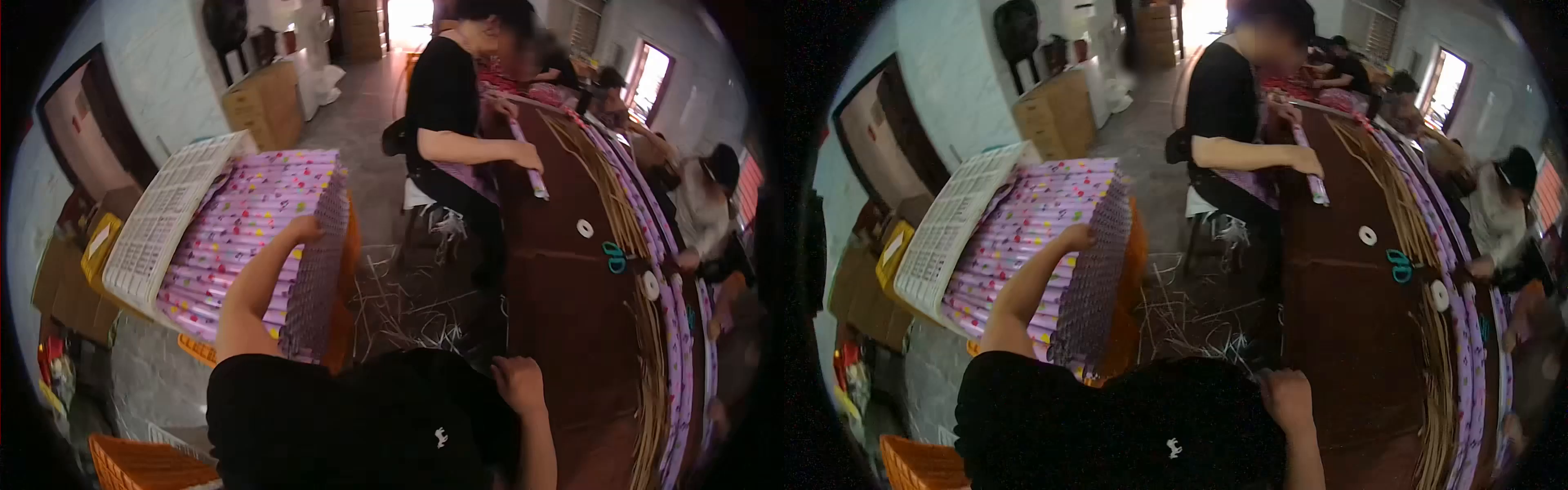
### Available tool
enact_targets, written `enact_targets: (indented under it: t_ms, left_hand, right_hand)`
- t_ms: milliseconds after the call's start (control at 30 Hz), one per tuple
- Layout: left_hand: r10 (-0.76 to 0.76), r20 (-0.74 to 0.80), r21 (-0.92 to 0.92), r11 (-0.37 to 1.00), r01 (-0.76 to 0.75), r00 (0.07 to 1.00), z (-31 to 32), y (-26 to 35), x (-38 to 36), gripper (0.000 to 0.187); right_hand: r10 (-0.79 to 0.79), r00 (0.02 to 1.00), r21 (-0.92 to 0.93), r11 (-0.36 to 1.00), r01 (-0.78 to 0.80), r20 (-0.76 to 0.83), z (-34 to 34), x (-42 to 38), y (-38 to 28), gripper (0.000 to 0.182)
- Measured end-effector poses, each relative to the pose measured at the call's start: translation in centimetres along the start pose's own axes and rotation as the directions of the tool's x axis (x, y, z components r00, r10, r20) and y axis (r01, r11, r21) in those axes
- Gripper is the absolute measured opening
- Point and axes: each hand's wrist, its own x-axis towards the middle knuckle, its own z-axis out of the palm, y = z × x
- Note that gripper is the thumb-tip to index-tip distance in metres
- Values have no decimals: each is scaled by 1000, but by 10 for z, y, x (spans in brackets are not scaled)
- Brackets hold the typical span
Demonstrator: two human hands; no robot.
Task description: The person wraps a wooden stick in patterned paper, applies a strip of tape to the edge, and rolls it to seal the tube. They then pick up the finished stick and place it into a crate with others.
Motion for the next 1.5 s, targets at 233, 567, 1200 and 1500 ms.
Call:
enact_targets:
  t_ms: [233, 567, 1200, 1500]
  left_hand:
    - [-47, 656, 411, 859, -304, 753, 39, 102, -47, 81]
    - [-172, 834, 530, 515, -674, 525, -19, 125, -92, 62]
    - [438, 616, -132, 877, -462, 655, -34, 77, -63, 51]
    - [277, 738, -329, 944, -31, 616, -42, 183, -73, 23]
  right_hand:
    - [-72, 993, 20, 997, 75, -91, 17, -14, 15, 13]
    - [-60, 998, -23, 998, 61, 22, 19, -16, 16, 21]
    - [-21, 998, -19, 1000, 23, 67, 23, -16, 17, 19]
    - [-23, 1000, -50, 998, 23, 7, 27, -17, 17, 19]
